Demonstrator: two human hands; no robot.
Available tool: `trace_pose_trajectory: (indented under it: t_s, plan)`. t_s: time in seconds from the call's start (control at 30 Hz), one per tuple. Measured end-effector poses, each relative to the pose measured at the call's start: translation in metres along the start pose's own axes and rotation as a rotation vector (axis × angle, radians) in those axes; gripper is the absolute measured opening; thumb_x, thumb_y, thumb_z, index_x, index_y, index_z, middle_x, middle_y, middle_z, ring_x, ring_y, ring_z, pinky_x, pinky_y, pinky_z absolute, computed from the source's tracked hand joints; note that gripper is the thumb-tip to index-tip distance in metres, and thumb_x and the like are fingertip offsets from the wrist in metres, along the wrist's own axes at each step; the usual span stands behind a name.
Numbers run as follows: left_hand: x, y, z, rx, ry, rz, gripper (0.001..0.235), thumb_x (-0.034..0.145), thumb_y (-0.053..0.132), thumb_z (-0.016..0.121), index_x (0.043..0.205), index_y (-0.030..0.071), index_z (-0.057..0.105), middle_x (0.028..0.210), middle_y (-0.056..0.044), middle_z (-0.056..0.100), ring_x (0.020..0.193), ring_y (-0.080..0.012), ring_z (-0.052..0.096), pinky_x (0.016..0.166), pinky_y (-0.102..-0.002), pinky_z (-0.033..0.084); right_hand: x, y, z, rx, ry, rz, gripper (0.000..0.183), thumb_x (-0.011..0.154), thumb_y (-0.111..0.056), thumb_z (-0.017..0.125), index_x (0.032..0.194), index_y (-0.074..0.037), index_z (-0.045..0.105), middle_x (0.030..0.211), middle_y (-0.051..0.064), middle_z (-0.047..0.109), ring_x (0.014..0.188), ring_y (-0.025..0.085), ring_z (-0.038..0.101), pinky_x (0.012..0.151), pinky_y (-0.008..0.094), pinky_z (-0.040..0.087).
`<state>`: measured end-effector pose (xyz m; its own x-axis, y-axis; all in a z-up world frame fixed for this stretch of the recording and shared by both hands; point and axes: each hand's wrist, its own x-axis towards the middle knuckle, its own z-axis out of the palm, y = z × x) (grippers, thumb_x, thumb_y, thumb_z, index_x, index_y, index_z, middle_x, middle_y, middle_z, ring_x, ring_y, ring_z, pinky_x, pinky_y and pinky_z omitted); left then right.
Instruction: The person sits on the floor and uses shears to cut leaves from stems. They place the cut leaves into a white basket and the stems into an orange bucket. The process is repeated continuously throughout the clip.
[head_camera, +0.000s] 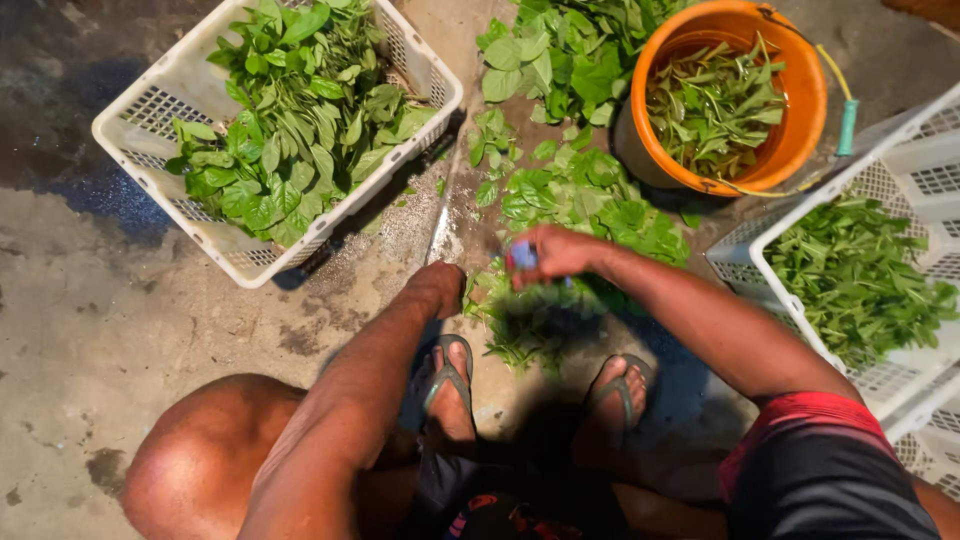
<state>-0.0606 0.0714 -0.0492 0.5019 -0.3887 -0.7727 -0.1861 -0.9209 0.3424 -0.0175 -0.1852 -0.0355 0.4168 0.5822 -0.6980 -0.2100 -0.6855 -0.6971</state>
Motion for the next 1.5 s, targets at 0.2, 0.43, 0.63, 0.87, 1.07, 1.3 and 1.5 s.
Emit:
trace_pose_trajectory:
  t_s: [0.2,0.43,0.63,0.87,1.07,1.3,1.5]
  plan:
    - [-0.012,0.012,0.005,-0.144,-0.035,0.051,0.035,0.078,0.025,0.083,0.111,0.014,0.076,0.115,-0.014,0.074,0.11,-0.0303,0.07,0.097,-0.039,0.054,-0.012,0.016,0.007,0.119,0.114,0.087,0.037,0.083,-0.025,0.082,0.116,-0.013,0.072,0.075,0.001,0.069,0.054,0.013,0.057,0.051,0.031,0.05]
    - [-0.034,0.057,0.021,-0.194,-0.428,0.346,0.053,0.082,0.039,0.078,0.131,0.021,0.067,0.107,-0.009,0.075,0.088,-0.0252,0.074,0.083,-0.04,0.059,0.065,-0.002,-0.043,-0.377,0.97,0.002,0.042,0.082,-0.031,0.088,0.114,-0.011,0.071,0.107,0.02,0.067,0.1,0.039,0.067,0.086,0.049,0.054]
    - [-0.035,0.045,0.002,-0.315,-0.383,0.277,0.065,0.078,0.039,0.079,0.139,0.021,0.063,0.115,-0.017,0.075,0.1,-0.033,0.071,0.088,-0.044,0.059,0.1,-0.028,-0.059,-0.535,0.863,0.085,0.057,0.077,-0.019,0.079,0.132,-0.027,0.066,0.133,0.023,0.052,0.103,0.046,0.065,0.088,0.053,0.053]
    - [-0.034,0.024,-0.016,-0.29,-0.124,0.201,0.064,0.079,0.048,0.078,0.136,0.022,0.067,0.136,-0.011,0.068,0.127,-0.0298,0.062,0.109,-0.038,0.047,0.131,-0.007,-0.067,-0.61,0.933,0.058,0.037,0.086,-0.011,0.068,0.123,-0.018,0.069,0.125,0.022,0.061,0.105,0.044,0.067,0.092,0.054,0.052]
    - [-0.034,0.01,-0.034,-0.298,-0.075,0.086,0.071,0.079,0.049,0.08,0.139,0.016,0.063,0.136,-0.013,0.066,0.13,-0.0289,0.059,0.112,-0.038,0.044,0.129,0.007,-0.074,-0.478,1.035,-0.079,0.034,0.08,-0.005,0.069,0.114,-0.009,0.069,0.111,0.021,0.069,0.102,0.042,0.066,0.088,0.053,0.052]
    - [-0.014,-0.022,-0.023,-0.293,0.02,0.079,0.073,0.076,0.046,0.083,0.137,0.011,0.064,0.13,-0.013,0.071,0.124,-0.0286,0.065,0.11,-0.038,0.048,0.083,0.011,-0.087,-0.094,0.896,-0.325,0.022,0.085,-0.01,0.082,0.103,-0.004,0.07,0.086,0.01,0.073,0.077,0.022,0.069,0.072,0.038,0.056]
    - [-0.023,-0.032,-0.04,-0.123,0.045,-0.052,0.058,0.08,0.045,0.083,0.129,0.015,0.07,0.129,-0.012,0.069,0.122,-0.0314,0.065,0.106,-0.042,0.05,-0.005,0.006,-0.051,0.166,-0.062,-0.128,0.024,0.082,-0.001,0.073,0.105,-0.007,0.074,0.081,0.005,0.077,0.058,0.014,0.069,0.051,0.028,0.054]
